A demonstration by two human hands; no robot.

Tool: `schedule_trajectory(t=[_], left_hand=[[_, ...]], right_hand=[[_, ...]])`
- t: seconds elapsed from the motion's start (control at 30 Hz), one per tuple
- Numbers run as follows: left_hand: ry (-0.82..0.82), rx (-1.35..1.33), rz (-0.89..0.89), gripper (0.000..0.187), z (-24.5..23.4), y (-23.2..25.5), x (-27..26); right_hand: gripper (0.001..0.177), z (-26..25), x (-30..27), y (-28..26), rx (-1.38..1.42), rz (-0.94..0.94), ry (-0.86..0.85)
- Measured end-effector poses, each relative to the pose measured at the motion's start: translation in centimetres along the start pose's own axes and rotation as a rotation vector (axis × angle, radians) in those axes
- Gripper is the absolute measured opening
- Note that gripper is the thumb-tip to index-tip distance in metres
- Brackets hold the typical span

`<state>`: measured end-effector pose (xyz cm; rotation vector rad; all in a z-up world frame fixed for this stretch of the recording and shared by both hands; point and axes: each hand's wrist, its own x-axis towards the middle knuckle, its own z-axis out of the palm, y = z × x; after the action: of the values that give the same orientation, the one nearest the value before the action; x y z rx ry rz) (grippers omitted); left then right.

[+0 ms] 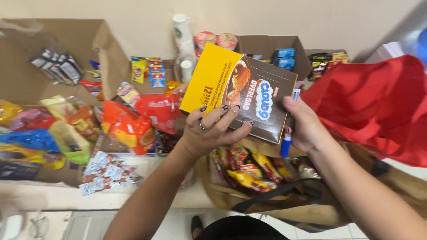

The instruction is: The person unpacks various packaged food items from a red tote bag and a brown paper bag onto a table. They then use a blue marker to write prices on the packaging of items including cookies, crackers, chocolate, and chips before placing them into a cardboard box.

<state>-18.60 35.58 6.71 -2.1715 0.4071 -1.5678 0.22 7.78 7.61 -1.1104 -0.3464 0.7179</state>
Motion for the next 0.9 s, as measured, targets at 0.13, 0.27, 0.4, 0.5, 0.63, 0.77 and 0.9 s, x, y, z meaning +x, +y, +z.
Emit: schedule_trajectory(t=[0.13,0.27,0.4,0.5,0.63,0.77,0.9], left_hand=[[-0.162,0.001,-0.021,0.052,-3.8,-3.8,-4.5],[-0.287,-0.318,-0.384,0.086,-10.7,-8.6,-11.0],[-0.101,-1.319,-1.43,0.096,-12.9,-9.5,-16.8],[0.0,-1.769,-1.833,0.091,-14.2,-7.3,-21.3],[0.119,-1.754,-2.181,0.086,-19.6,-2.8,-28.2],[-0.155,-1.395,-2.454,0.1,-24.5,1.3,-35.0],[-0.303,-1.238,-2.548,0.114,-22.5,6.0,-38.5]], right_hand=[[0.064,5.3,4.1,2.1,-0.087,-0.019,-0.094],[0.061,8.8,6.7,3.5,-0.141,0.098,-0.06],[0.072,14.1,8.7,4.7,-0.31,0.074,-0.32],[0.099,19.6,9.0,6.1,-0.551,0.178,-0.537],[0.093,27.0,9.4,8.3,-1.125,0.182,-0.443],[0.088,29.6,8.2,7.9,-1.152,0.0,-0.512],[0.083,29.3,5.3,5.9,-1.273,-0.028,-0.46]])
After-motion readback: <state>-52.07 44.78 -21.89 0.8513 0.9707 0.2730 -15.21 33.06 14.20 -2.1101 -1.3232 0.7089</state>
